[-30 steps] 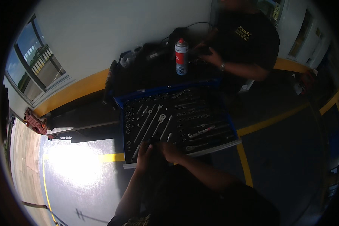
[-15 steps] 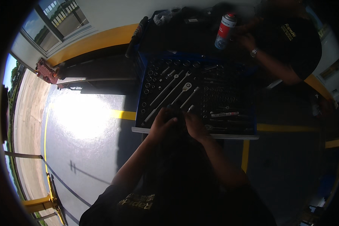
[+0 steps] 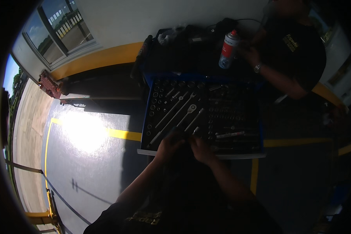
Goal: The person opens a tool drawer and repeatedly picks up, inspects, and places back various sockets and wrenches. The person wipes a socket with a cloth and continues handling tools without completing a repair.
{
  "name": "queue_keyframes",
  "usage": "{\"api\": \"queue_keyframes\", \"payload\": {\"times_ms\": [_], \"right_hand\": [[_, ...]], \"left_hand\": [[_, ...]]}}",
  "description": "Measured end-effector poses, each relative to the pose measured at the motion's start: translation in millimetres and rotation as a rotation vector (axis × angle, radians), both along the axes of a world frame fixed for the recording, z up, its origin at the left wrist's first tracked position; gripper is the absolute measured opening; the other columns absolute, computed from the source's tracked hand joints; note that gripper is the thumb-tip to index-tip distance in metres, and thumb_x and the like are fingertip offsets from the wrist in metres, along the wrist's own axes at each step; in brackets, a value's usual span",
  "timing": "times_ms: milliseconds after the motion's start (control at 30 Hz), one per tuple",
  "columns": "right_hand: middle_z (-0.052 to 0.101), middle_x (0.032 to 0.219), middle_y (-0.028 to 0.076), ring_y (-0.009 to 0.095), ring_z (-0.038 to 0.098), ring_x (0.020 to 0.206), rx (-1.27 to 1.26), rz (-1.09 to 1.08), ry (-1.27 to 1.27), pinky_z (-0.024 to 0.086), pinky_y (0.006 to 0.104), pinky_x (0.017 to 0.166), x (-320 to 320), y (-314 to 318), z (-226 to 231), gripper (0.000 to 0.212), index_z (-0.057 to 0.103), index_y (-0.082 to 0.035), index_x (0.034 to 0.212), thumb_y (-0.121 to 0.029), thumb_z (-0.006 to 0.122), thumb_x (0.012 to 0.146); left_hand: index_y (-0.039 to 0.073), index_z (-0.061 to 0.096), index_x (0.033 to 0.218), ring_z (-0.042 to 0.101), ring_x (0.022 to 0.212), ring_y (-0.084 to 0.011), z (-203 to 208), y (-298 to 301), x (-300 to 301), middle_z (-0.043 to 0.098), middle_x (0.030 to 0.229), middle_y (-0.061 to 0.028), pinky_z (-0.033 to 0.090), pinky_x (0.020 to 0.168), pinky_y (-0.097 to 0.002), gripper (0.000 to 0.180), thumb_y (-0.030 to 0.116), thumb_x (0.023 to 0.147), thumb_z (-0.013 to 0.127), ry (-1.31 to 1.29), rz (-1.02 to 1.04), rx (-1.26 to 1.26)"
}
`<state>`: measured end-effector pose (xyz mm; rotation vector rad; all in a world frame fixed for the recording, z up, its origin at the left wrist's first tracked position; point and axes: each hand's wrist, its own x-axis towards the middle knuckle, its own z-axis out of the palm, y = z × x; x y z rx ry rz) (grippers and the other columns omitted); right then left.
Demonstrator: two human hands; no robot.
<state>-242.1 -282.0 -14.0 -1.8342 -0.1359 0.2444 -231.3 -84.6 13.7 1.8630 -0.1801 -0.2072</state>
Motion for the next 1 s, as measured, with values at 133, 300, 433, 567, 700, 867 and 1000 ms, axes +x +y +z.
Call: {"api": "queue_keyframes", "payload": {"times_ms": [133,300,433,567,700,867,1000], "right_hand": [[0.071,0.119,0.018,0.026,0.067,0.116,0.049,0.011,-0.011,0.049,0.0398,0.099,-2,-2,-1,0.038,0.063,0.000,0.129,-0.029,0.044,0.111],[0.071,0.121,0.016,0.024,0.066,0.115,-0.035,0.094,-0.035,0.049,0.0375,0.101,-3,-3,-1,0.040,0.064,-0.001,0.130,-0.029,0.042,0.112],[0.070,0.122,0.016,0.024,0.066,0.115,-0.095,0.046,-0.306,0.049,0.0368,0.102,-6,2,-25,0.043,0.064,-0.001,0.132,-0.032,0.041,0.112],[0.073,0.113,0.015,0.029,0.069,0.108,-0.072,0.015,-0.123,0.051,0.0388,0.098,-4,11,4,0.043,0.067,-0.004,0.127,-0.037,0.045,0.111],[0.074,0.100,0.013,0.027,0.071,0.097,-0.448,0.198,0.175,0.053,0.0397,0.090,28,-3,75,0.043,0.071,-0.007,0.121,-0.042,0.049,0.108],[0.072,0.109,0.011,0.020,0.066,0.110,-0.160,0.050,-0.615,0.047,0.0342,0.095,9,-48,319,0.052,0.055,0.001,0.137,-0.040,0.052,0.107],[0.072,0.108,0.011,0.020,0.065,0.108,-0.755,0.088,-0.857,0.047,0.0337,0.094,-23,-92,399,0.050,0.056,0.001,0.136,-0.040,0.052,0.107]], "left_hand": [[0.001,0.066,0.123,0.070,0.111,-0.0267,3,3,1,0.073,0.113,-0.0160,0.053,0.097,-0.0383,0.034,0.019,0.095,0.073,0.011,-0.061,0.003],[0.003,0.064,0.128,0.068,0.108,-0.0262,-4,16,4,0.071,0.110,-0.0143,0.053,0.096,-0.0389,0.035,0.022,0.098,0.069,0.203,-0.088,-0.152],[0.003,0.059,0.135,0.063,0.117,-0.0286,4,14,12,0.067,0.119,-0.0180,0.049,0.102,-0.0417,0.040,0.026,0.103,0.064,0.517,0.012,-0.804],[0.001,0.051,0.142,0.059,0.126,-0.0281,25,7,5,0.063,0.129,-0.0202,0.044,0.110,-0.0426,0.048,0.028,0.104,0.063,0.300,-0.047,-0.424],[-0.001,0.045,0.150,0.056,0.128,-0.0242,-23,20,10,0.061,0.134,-0.0165,0.044,0.110,-0.0363,0.057,0.025,0.103,0.064,0.250,-0.179,-0.285],[-0.001,0.051,0.143,0.063,0.120,-0.0255,10,14,0,0.064,0.128,-0.0189,0.049,0.105,-0.0372,0.048,0.024,0.103,0.061,0.347,0.002,-0.319],[-0.001,0.050,0.146,0.064,0.118,-0.0250,5,14,9,0.065,0.126,-0.0182,0.051,0.103,-0.0371,0.052,0.019,0.100,0.063,0.332,-0.102,-0.254]]}}
